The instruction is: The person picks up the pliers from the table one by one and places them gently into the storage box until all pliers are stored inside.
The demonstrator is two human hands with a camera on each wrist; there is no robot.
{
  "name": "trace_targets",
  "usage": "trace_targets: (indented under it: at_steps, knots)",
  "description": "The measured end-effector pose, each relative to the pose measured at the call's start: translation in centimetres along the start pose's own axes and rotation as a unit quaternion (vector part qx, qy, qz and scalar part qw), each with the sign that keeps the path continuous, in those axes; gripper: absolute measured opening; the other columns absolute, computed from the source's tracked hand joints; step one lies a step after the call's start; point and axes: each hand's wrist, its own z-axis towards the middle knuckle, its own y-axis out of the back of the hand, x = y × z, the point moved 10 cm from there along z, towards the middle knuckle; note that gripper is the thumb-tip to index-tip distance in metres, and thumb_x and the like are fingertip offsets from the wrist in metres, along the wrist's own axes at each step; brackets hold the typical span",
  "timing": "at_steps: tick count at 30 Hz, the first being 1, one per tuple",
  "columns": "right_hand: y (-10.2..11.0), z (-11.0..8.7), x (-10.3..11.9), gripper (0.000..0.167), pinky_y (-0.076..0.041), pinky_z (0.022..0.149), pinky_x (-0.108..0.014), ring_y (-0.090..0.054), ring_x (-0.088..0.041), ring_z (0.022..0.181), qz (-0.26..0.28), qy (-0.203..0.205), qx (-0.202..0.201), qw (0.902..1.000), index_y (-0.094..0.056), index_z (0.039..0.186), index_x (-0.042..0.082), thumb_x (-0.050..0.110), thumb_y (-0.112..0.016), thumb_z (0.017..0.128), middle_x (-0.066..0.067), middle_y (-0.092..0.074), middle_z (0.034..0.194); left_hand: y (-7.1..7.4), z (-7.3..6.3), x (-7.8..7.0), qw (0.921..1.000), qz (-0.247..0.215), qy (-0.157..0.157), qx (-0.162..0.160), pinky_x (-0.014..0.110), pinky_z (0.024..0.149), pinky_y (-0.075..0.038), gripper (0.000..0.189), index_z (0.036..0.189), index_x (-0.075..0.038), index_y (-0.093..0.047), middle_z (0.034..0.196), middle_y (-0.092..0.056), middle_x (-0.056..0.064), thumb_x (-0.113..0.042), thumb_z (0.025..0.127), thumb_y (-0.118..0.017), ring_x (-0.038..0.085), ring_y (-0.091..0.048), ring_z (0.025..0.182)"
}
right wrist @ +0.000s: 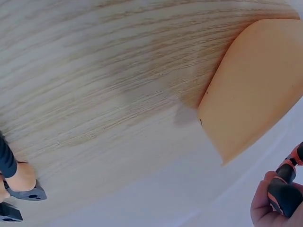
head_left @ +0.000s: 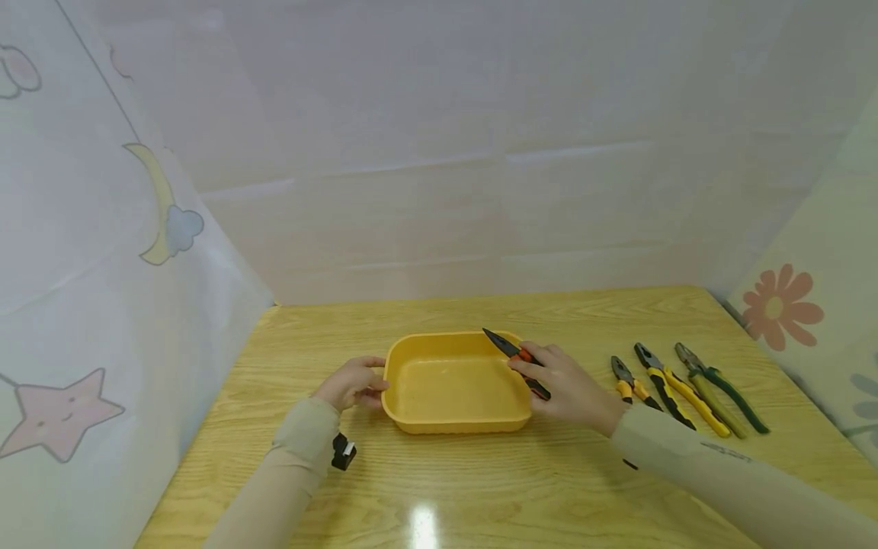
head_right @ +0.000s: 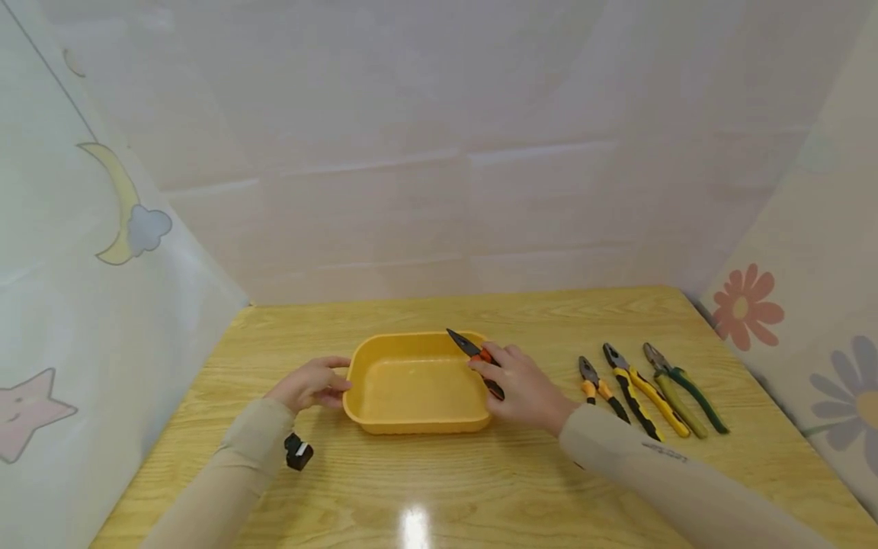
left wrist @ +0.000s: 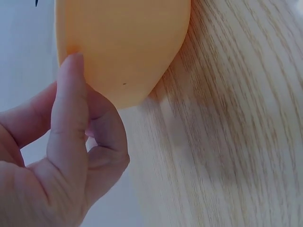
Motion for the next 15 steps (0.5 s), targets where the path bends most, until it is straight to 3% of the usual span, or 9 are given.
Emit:
trace_targets:
  at_steps: [8, 15]
  knots:
    - [-0.9, 0.7, 0.6, 0.049, -0.048, 0.080, -0.050, -0.052, -0.036, 0.106, 0.027, 0.039, 0.007, 0.9989, -0.063, 0.127, 0.002, 0.002, -0.067, 0.078, -0.030, -0.050, 0.133, -0.1, 0.1, 0.1, 0.9998, -0.018, 0.006, -0.006, 0.025, 0.052, -0.055, 0.053, 0.143, 0.002, -0.042, 0.091, -0.059, 0.018, 0.009, 0.092, -0.055, 0.018, -0.057, 0.064]
    - [-1.6, 1.5, 1.0, 0.049, -0.049, 0.080, -0.049, -0.054, -0.033, 0.102, 0.019, 0.089, 0.011, 0.9958, -0.063, 0.126, 0.003, 0.003, -0.069, 0.077, -0.028, -0.051, 0.132, -0.2, 0.1, 0.1, 0.9994, -0.035, 0.002, -0.002, 0.028, 0.054, -0.057, 0.053, 0.142, 0.003, -0.042, 0.089, -0.059, 0.016, 0.011, 0.092, -0.053, 0.018, -0.057, 0.063]
